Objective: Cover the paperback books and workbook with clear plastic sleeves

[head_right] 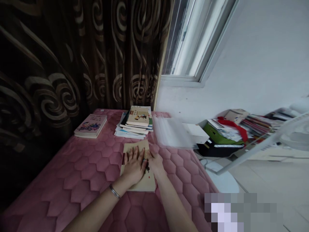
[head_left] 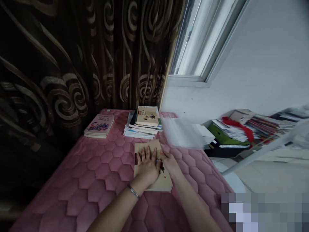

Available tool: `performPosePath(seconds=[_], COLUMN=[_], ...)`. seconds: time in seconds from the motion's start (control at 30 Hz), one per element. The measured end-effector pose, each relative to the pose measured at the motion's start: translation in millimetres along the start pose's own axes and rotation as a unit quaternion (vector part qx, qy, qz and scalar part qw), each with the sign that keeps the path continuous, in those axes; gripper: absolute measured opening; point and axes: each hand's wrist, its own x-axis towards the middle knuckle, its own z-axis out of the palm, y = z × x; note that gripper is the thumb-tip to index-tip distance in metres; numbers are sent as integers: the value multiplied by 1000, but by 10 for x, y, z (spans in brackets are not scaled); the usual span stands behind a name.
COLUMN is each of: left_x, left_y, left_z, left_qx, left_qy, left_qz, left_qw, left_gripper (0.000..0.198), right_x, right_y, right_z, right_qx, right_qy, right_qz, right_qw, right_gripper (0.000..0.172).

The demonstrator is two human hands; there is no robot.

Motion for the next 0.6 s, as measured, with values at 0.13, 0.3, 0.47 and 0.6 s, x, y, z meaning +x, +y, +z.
performPosePath(seconds=[0.13,0.3,0.47,0.6], left_x=[-17,-23,-13,-34], left_y=[-15,-3,-2,-105], left_z=[41,42,96,90], left_qx=[16,29,35,45], left_qy=[11,11,10,26], left_qz=[10,8,16,21], left_qw=[1000,999,999,998], left_gripper=[56,54,55,55], right_x=[-5,-92,-191,-210], right_y=[-64,-110,-171,-164], right_z=[-66,-104,-106,-106], right_qx=[-41,-143,-240,-306], right_qy=[-23,8,-6,-17], right_qz=[12,16,43,42], right_qw=[999,990,970,951], right_gripper=[40,36,38,40])
